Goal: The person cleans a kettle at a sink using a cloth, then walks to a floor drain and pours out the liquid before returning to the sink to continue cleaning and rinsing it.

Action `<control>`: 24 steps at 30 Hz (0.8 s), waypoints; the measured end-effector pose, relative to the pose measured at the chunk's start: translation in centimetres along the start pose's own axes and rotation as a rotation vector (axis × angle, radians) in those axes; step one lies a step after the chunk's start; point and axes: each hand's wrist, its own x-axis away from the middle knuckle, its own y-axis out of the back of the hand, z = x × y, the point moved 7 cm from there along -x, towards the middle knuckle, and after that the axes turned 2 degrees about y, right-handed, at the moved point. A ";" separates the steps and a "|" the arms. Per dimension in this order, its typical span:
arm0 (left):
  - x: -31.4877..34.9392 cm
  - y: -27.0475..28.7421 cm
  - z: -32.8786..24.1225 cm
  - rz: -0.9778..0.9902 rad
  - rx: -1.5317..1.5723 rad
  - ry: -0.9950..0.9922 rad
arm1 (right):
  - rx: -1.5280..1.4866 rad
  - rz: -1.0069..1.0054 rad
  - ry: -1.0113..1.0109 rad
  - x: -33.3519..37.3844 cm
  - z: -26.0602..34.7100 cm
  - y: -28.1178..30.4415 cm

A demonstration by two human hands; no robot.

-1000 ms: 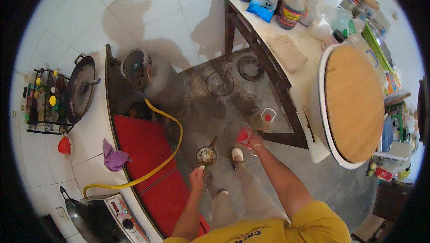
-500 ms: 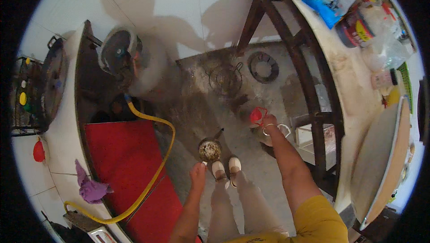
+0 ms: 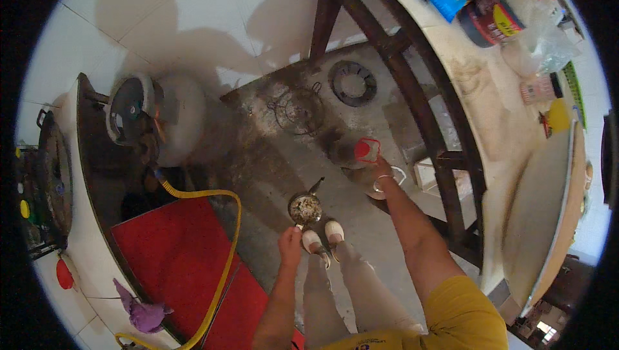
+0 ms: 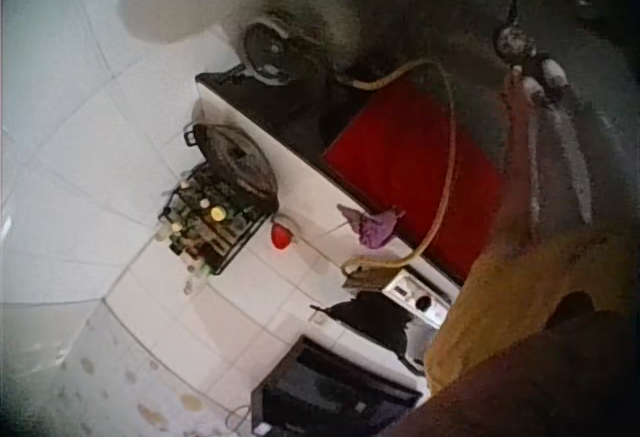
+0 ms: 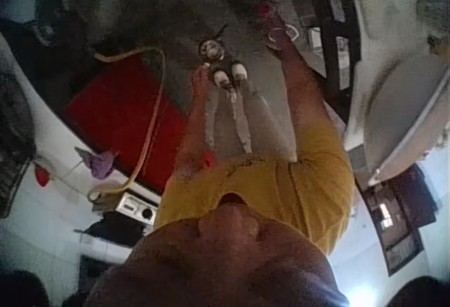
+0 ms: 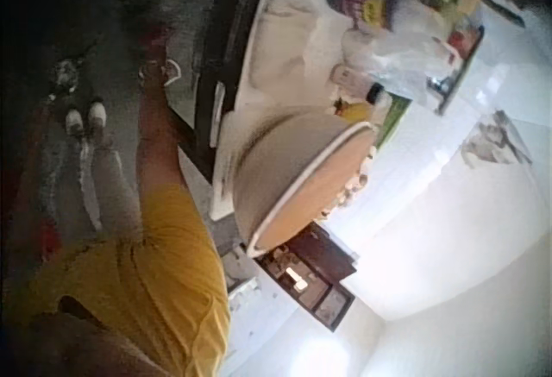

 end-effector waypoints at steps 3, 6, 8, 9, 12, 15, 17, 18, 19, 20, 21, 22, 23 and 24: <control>4.3 0.2 -5.3 -0.034 0.041 0.102 | -0.371 0.075 0.041 5.7 3.0 -0.9; 8.9 2.5 -10.4 -0.036 0.014 0.105 | -0.833 0.208 -0.002 12.3 9.7 1.6; 10.9 5.2 -12.3 -0.043 -0.057 0.066 | -0.939 0.260 0.023 14.6 14.4 3.3; 12.0 6.9 -11.7 -0.054 -0.110 0.053 | -0.873 0.255 0.077 15.4 16.0 3.9; 15.4 10.2 -11.5 -0.162 -0.034 0.034 | -0.698 0.248 0.282 17.2 22.0 6.8; 17.6 9.7 -12.5 -0.260 0.078 0.019 | -0.697 0.328 0.471 18.0 27.0 9.6; 19.9 11.6 -14.9 -0.284 0.142 -0.005 | -0.749 0.384 0.570 20.4 31.2 10.1; 21.6 13.8 -16.3 -0.280 0.188 -0.026 | -0.784 0.414 0.556 22.8 33.5 9.2; 23.2 14.7 -17.4 -0.281 0.244 -0.061 | -0.812 0.446 0.556 24.6 35.3 9.0; 24.7 15.4 -18.5 -0.314 0.275 -0.091 | -0.837 0.477 0.550 26.0 36.8 9.0; 26.2 16.2 -19.4 -0.347 0.304 -0.119 | -0.701 0.509 0.575 27.7 38.2 8.6; 27.3 16.6 -20.1 -0.384 0.339 -0.153 | -0.662 0.528 0.592 28.7 39.1 7.9; 28.3 17.0 -21.0 -0.398 0.278 -0.192 | -0.626 0.545 0.610 29.5 39.8 7.2; 29.1 17.5 -21.9 -0.411 0.203 -0.231 | -0.604 0.560 0.626 29.9 40.2 6.5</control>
